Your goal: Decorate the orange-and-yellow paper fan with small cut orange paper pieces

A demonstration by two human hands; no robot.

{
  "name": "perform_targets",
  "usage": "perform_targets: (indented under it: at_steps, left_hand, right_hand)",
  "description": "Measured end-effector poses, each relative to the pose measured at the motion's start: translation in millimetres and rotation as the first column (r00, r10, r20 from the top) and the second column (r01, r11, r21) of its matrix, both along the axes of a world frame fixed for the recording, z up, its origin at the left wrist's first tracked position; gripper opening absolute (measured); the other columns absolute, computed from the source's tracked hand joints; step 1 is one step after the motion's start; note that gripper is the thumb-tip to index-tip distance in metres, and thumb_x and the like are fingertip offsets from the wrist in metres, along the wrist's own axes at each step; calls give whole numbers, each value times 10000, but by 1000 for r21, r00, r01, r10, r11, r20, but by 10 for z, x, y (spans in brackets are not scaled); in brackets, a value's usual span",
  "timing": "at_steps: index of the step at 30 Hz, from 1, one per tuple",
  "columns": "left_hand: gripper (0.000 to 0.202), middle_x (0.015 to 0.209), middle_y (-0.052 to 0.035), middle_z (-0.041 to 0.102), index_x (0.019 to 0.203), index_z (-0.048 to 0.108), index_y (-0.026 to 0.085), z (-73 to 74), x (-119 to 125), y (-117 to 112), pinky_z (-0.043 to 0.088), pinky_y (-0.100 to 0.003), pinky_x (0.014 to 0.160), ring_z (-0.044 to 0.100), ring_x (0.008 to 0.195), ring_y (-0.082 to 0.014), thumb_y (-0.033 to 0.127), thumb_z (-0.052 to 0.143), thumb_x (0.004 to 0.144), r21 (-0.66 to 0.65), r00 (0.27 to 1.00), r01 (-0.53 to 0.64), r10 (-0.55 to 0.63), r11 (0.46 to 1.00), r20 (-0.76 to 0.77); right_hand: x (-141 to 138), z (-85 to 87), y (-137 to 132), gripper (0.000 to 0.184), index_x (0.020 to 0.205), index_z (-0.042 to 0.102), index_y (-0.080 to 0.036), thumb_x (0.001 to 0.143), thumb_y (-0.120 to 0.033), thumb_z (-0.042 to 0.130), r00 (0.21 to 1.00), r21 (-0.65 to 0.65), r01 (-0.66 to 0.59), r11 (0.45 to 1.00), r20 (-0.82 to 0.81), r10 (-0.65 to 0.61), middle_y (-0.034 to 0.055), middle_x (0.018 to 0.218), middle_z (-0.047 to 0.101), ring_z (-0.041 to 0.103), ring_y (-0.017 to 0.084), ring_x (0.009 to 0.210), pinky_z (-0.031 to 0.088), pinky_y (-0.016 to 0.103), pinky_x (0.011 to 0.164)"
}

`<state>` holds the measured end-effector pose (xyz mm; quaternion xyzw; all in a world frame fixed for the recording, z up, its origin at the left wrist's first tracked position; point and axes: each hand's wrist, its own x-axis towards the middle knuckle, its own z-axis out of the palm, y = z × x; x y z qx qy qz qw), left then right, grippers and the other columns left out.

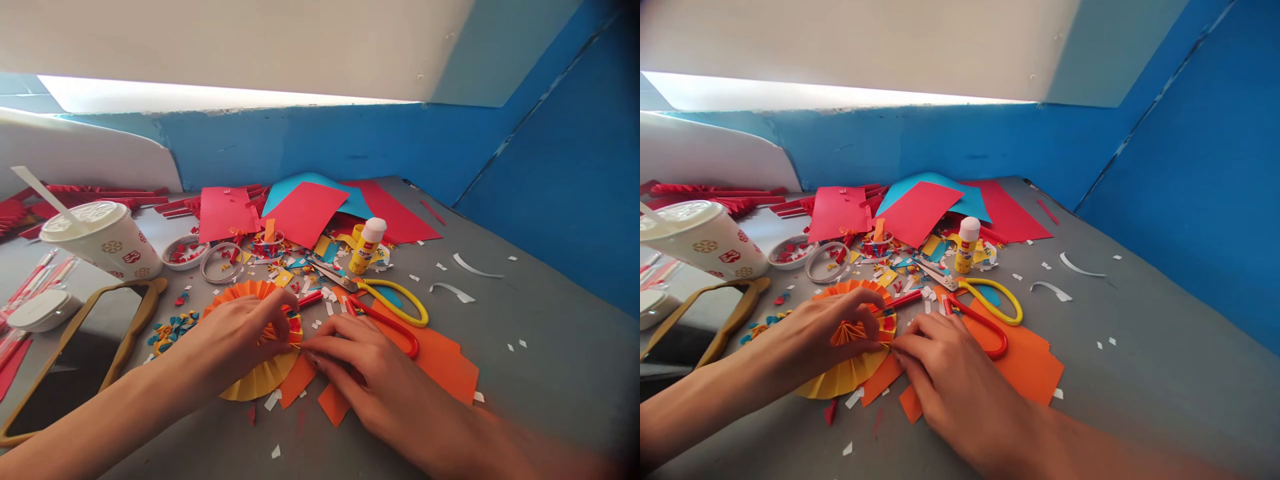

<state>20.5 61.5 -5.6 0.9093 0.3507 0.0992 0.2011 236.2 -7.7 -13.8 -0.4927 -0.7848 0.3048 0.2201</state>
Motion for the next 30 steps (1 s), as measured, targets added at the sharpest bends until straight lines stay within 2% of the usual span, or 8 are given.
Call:
perform_targets:
  at_steps: [4, 11, 21, 26, 30]
  left_hand:
    - [295, 903, 14, 671, 1181, 405, 236, -5, -4, 17, 444, -248, 669, 655, 782, -157, 231, 557, 929, 3, 998, 61, -61, 998, 1]
    - [289, 918, 33, 659, 1148, 397, 266, 1, 2, 6, 427, -252, 666, 648, 797, -168, 284, 579, 925, 6, 999, 19, -19, 1000, -46]
    - [276, 904, 34, 665, 1129, 398, 245, 25, 12, -4, 426, -269, 649, 650, 777, -176, 303, 579, 928, 45, 997, 49, -46, 998, -57]
    - [360, 940, 38, 679, 1159, 402, 261, 61, -15, 16, 423, -284, 710, 654, 825, -180, 203, 629, 886, 23, 994, 83, -81, 996, -67]
    - [380, 993, 25, 685, 1155, 420, 266, 74, -40, 28, 427, -280, 728, 654, 882, -184, 170, 643, 862, -6, 994, 102, -102, 995, -50]
  right_hand:
    - [-3, -19, 14, 166, 1076, 630, -275, 952, -198, 551, 999, 82, 3, 997, 45, -7, -17, 1012, 574, 510, 166, 950, 414, 336, 859]
    - [-45, -80, 78, 168, 1030, 637, -231, 978, -167, 490, 997, 181, -53, 982, 58, 43, -10, 973, 583, 511, 153, 897, 354, 356, 919]
    - [-49, -94, 73, 206, 1074, 633, -211, 988, -154, 455, 995, 186, -94, 978, 54, 86, 6, 975, 587, 510, 150, 881, 351, 346, 918]
    - [-50, -87, 79, 88, 986, 635, -212, 917, -262, 613, 997, 183, -65, 981, 53, 57, -2, 997, 598, 513, 177, 933, 361, 346, 872]
    - [-53, -66, 86, 71, 934, 644, -207, 887, -260, 645, 997, 174, -50, 983, 61, 40, -7, 947, 607, 524, 185, 907, 362, 353, 836]
